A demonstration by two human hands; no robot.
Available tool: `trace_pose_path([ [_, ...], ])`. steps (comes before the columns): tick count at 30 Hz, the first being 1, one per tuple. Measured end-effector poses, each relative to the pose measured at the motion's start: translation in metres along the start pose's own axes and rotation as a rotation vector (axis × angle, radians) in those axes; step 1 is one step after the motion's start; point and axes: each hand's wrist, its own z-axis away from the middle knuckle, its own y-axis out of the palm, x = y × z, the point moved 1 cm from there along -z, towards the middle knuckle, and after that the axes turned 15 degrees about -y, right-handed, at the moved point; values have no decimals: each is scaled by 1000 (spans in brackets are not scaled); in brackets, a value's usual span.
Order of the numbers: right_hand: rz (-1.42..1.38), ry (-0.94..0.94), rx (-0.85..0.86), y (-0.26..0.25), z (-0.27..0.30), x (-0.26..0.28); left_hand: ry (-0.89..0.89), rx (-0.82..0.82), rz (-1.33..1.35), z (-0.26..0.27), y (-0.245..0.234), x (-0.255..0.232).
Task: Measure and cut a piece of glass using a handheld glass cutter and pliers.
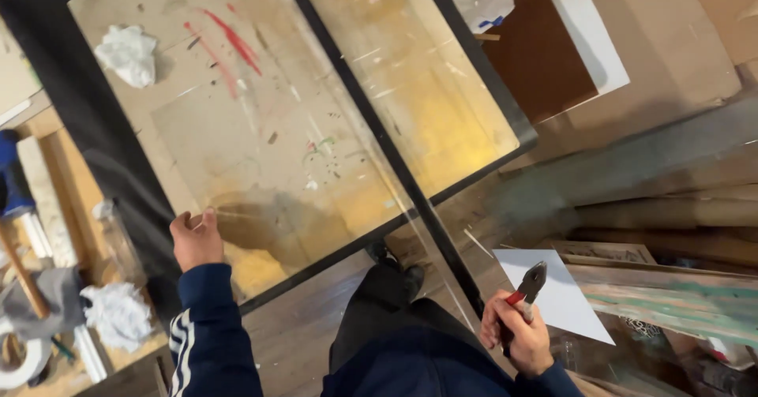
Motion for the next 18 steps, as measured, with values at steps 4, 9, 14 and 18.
trace_pose_path([
  [4,-65,53,-11,-6,-18,-9,-20,-23,18,-11,5,-7],
  [9,142,28,24,-1,-37,-8,-227,120,521,-19,5,15],
  [14,241,30,53,-1,-66,0,-340,194,739,-4,-4,-12],
  [18,396,-61,20,-6,-108,23,-361,236,790,7,-6,-20],
])
